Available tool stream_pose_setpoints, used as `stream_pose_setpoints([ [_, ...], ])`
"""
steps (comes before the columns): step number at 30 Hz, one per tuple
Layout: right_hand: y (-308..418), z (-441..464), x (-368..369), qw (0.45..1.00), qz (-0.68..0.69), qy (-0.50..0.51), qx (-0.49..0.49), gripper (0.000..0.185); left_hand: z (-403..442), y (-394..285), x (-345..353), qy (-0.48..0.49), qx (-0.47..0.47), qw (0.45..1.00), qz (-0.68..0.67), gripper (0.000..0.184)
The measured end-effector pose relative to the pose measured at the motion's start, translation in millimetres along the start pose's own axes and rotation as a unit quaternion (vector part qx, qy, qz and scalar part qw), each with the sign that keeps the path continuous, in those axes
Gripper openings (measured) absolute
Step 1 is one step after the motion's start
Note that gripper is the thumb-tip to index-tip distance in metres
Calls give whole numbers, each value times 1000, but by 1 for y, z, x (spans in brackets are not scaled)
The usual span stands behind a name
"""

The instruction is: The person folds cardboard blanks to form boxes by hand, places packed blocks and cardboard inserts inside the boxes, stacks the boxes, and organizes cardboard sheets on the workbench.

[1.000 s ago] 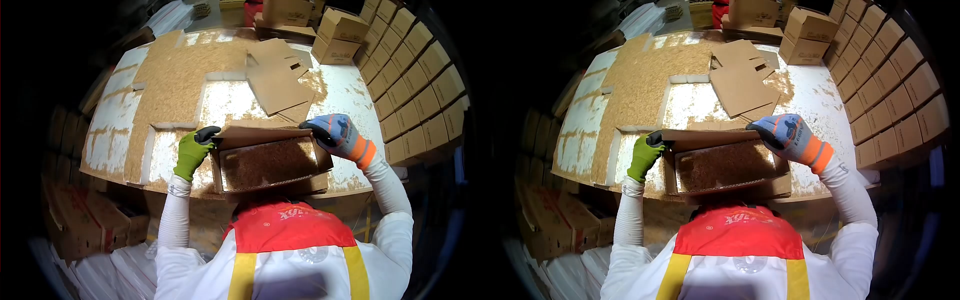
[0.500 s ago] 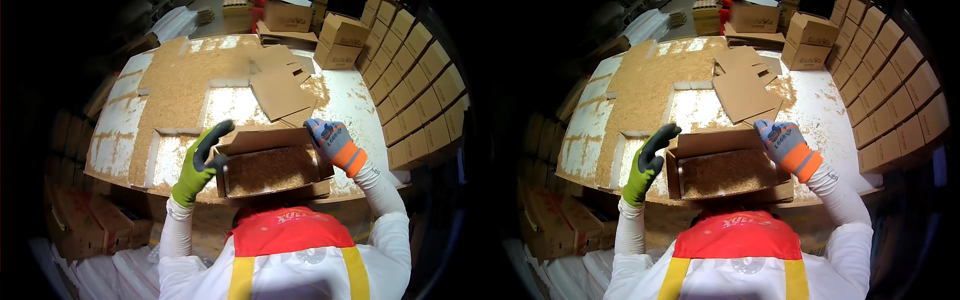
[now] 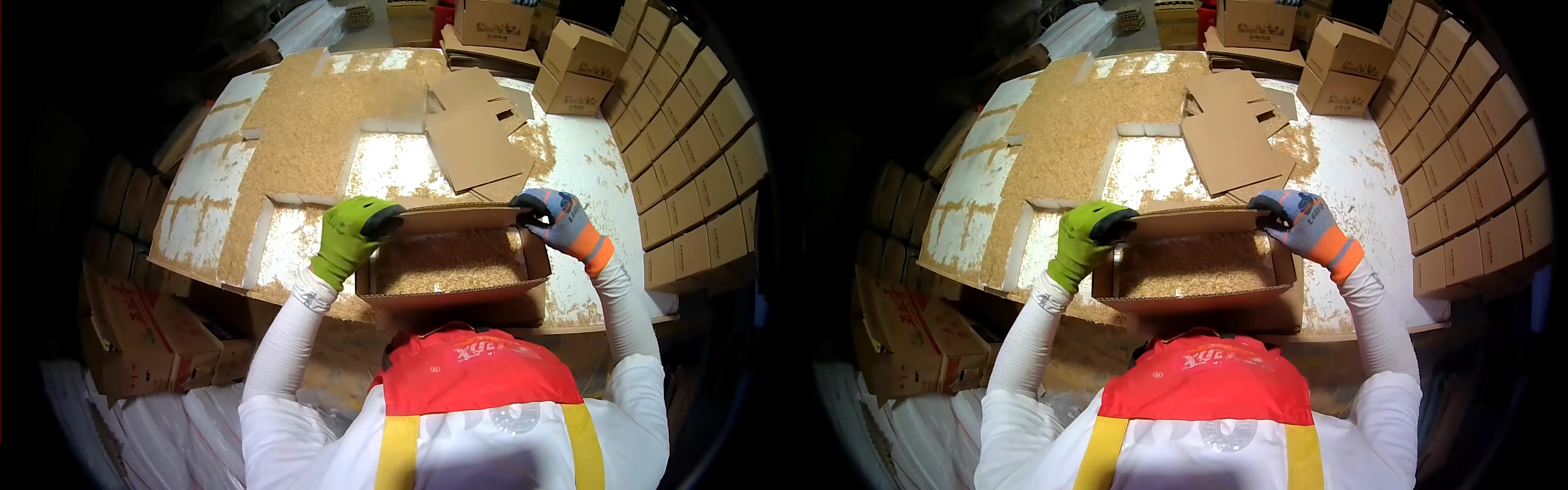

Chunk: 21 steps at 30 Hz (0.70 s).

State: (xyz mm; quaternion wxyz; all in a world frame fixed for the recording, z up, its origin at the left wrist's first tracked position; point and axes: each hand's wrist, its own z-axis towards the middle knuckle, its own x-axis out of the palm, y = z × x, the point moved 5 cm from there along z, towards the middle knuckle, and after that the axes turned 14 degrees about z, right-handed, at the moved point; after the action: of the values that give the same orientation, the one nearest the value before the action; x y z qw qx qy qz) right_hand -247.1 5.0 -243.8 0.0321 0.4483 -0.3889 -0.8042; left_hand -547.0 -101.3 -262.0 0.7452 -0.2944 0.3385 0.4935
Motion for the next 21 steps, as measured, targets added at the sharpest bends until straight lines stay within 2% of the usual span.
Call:
stream_pose_setpoints([
  [3, -33, -3, 6, 967, 228, -64, 94, 28, -1, 6, 3, 16, -36, 999, -26, 19],
  [4, -34, -2, 3, 986, 139, -49, 77, 27, 1, 4, 2, 27, -41, 998, -34, 19],
  [8, -39, -12, 9, 998, 19, -66, -16, 29, 0, -4, 12, 26, -20, 998, -46, 21],
  [9, -39, -12, 8, 996, 35, -78, -22, 28, 1, -4, 11, 19, -15, 999, -36, 22],
  [10, -40, -14, 8, 994, 53, -90, -26, 27, 0, -1, 8, 36, -56, 993, -93, 22],
  [12, -37, -17, 9, 992, 71, -103, -34, 26, -2, -9, -1, 47, -45, 995, -80, 22],
  [13, -32, -17, 9, 993, 60, -87, -55, 28, -3, -10, -3, 51, -39, 995, -73, 22],
  [14, -25, -18, 8, 993, 49, -70, -77, 29, -1, -15, -7, 10, 24, 999, -28, 21],
  [15, -19, -19, 6, 993, 39, -52, -98, 31, -1, -20, -10, 17, 45, 999, -18, 20],
  [17, 1, -23, 3, 991, -48, -8, -127, 23, -2, -36, -24, 34, 80, 996, -2, 18],
  [19, 25, -24, 8, 977, -144, 64, -143, 16, -18, -49, -17, 122, 136, 983, 31, 13],
  [21, 22, -34, 35, 956, -197, 191, -104, 11, -42, -63, -5, 243, 212, 945, 58, 13],
])
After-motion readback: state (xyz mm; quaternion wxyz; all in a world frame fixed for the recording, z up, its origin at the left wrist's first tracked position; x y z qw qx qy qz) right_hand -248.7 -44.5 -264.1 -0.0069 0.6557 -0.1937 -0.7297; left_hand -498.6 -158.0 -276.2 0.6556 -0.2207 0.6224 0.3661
